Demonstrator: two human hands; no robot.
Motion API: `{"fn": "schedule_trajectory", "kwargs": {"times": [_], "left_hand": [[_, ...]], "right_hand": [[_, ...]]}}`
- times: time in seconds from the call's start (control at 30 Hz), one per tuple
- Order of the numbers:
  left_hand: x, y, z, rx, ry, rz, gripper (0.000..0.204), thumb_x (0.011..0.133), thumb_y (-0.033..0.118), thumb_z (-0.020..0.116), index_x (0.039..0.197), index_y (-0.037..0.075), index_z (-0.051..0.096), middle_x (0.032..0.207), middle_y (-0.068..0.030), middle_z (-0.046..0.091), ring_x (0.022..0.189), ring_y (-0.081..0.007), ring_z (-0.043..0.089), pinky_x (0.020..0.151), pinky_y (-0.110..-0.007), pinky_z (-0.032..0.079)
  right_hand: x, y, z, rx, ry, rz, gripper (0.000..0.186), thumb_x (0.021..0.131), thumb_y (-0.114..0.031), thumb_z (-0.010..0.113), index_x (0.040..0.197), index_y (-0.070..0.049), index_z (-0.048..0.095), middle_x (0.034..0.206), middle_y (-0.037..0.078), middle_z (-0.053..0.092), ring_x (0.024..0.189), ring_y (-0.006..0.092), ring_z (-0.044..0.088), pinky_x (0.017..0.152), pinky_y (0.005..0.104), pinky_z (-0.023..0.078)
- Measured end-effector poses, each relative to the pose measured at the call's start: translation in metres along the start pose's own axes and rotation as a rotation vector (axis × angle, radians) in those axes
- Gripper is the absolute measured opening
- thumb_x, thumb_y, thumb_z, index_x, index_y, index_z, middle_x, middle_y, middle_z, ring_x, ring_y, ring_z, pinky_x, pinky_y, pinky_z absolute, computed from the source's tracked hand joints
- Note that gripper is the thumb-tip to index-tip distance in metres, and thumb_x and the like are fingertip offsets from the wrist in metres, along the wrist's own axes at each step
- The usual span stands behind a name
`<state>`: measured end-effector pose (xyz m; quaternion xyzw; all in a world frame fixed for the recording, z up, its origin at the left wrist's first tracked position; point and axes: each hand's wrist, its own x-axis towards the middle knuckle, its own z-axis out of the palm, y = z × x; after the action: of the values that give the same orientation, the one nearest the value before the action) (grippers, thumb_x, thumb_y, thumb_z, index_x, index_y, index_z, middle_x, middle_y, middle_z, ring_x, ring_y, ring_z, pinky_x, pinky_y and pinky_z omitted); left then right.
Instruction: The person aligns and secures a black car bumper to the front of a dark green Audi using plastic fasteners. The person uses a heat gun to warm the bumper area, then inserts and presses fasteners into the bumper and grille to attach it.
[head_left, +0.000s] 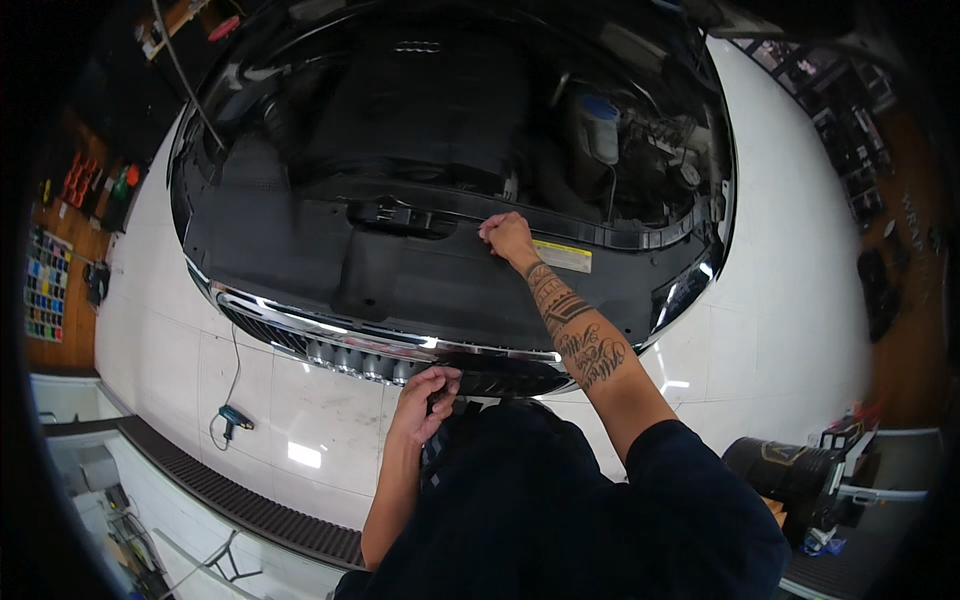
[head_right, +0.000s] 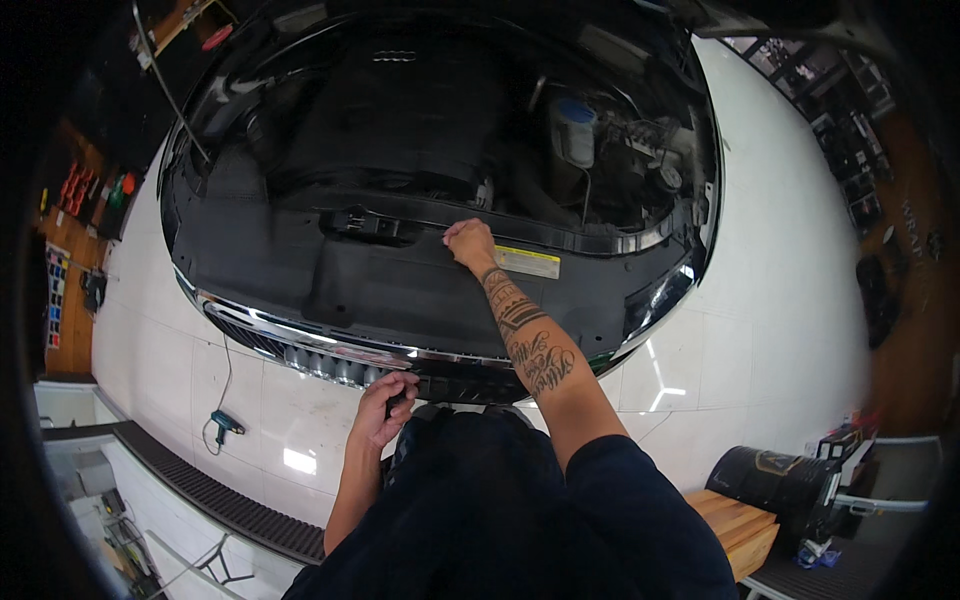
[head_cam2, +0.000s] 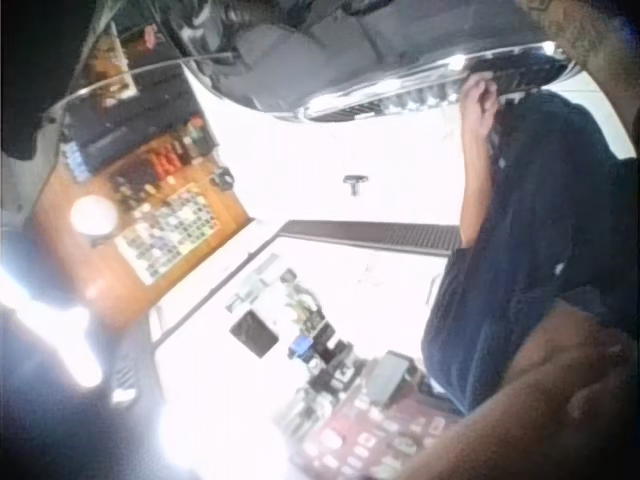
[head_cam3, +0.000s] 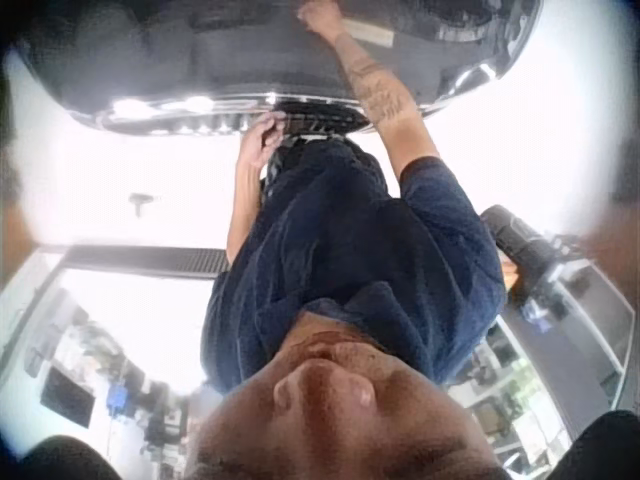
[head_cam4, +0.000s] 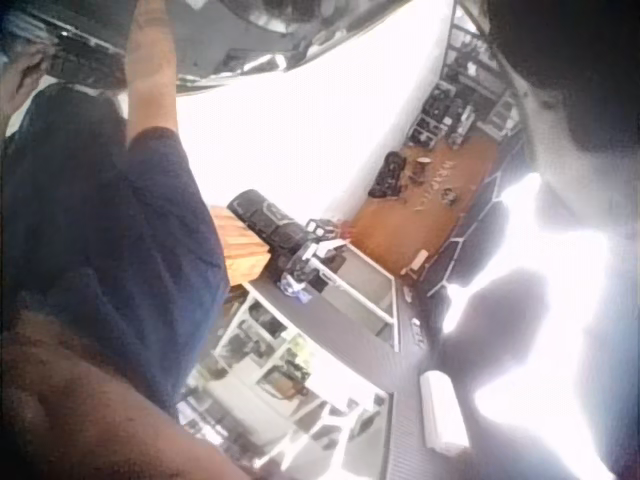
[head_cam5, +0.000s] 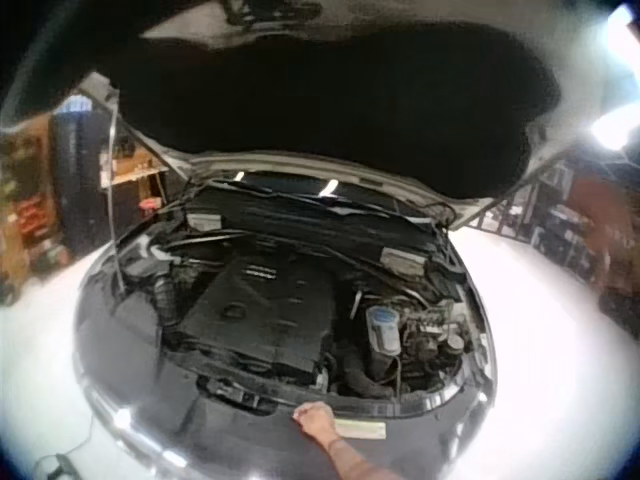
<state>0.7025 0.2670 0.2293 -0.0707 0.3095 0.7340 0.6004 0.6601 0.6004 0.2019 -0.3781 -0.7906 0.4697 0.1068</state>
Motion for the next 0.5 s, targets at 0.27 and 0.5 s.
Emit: {"fn": "schedule_trajectory", "kwargs": {"times": [0.27,0.5], "left_hand": [[-0.017,0.035,-0.026,-0.175,0.056,0.182,0.031,0.091,0.014,0.056,0.115,-0.005,0.058,0.092,-0.0123,0.062,0.07,-0.0167,0.057,0.055,-0.024,0.046],[-0.006,0.073,-0.02,-0.267,-0.08,0.304,0.036,0.092,0.013,0.054,0.121,-0.008,0.052,0.103,-0.0184,0.063,0.09,-0.0265,0.065,0.076,-0.034,0.058]], "right_hand": [[-0.002,-0.036,0.001,0.084,0.022,0.341,0.013,0.08,-0.004,0.07,0.069,0.003,0.067,0.064,0.01,0.066,0.047,0.015,0.062,0.04,0.0257,0.049],[0.005,-0.038,0.0,0.047,0.003,0.412,0.017,0.082,-0.005,0.069,0.067,0.003,0.064,0.062,0.01,0.065,0.047,0.0171,0.063,0.039,0.0274,0.047]]}}
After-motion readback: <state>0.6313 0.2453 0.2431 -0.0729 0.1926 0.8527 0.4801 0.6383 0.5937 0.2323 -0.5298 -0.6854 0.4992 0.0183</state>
